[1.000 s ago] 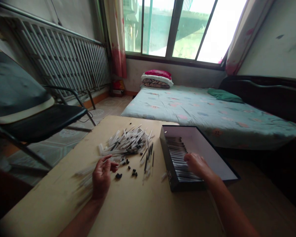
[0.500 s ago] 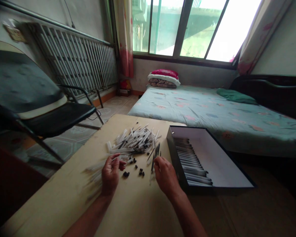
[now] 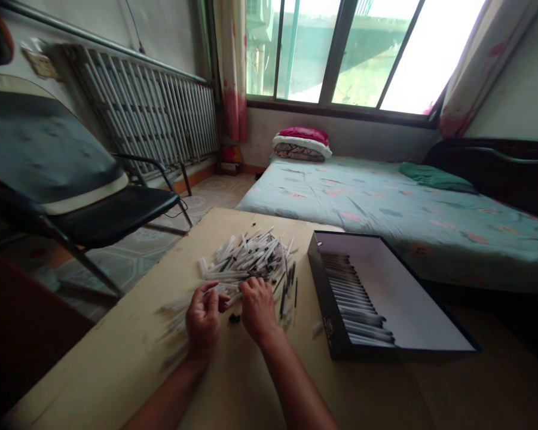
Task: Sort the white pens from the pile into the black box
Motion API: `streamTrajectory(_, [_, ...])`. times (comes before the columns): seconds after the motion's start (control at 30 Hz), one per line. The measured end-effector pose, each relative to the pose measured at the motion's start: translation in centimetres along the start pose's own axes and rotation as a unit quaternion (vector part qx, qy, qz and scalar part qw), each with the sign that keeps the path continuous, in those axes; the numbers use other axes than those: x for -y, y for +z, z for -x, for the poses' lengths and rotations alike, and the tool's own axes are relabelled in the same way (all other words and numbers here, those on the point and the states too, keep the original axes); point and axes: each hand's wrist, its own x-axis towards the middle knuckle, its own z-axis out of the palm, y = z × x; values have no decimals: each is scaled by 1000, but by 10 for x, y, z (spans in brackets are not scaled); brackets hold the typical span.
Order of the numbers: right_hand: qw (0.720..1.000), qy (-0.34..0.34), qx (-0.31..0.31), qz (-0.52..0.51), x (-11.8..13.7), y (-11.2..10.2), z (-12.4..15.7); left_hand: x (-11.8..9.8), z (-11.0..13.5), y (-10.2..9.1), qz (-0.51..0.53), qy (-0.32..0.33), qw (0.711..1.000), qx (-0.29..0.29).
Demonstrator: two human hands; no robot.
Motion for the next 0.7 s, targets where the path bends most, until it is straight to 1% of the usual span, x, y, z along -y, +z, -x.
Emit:
streamTrajectory(0.17, [1000, 13, -2, 27, -2, 1, 6, -1, 0, 0, 1, 3, 1000, -7])
streamTrajectory(0.33, [999, 39, -8, -1, -12, -3, 13, -3, 0, 0, -4, 6, 1000, -7])
streamTrajectory(0.47, [998, 62, -18, -19, -23, -4, 20, 0, -1, 0, -25, 13, 1000, 5])
streamTrajectory(0.57, [997, 73, -22, -26, -29, -3, 23, 4, -5, -3, -63, 45, 997, 18])
streamTrajectory(0.7, [994, 79, -53, -47, -28, -3, 28, 3, -16, -14, -156, 110, 982, 3])
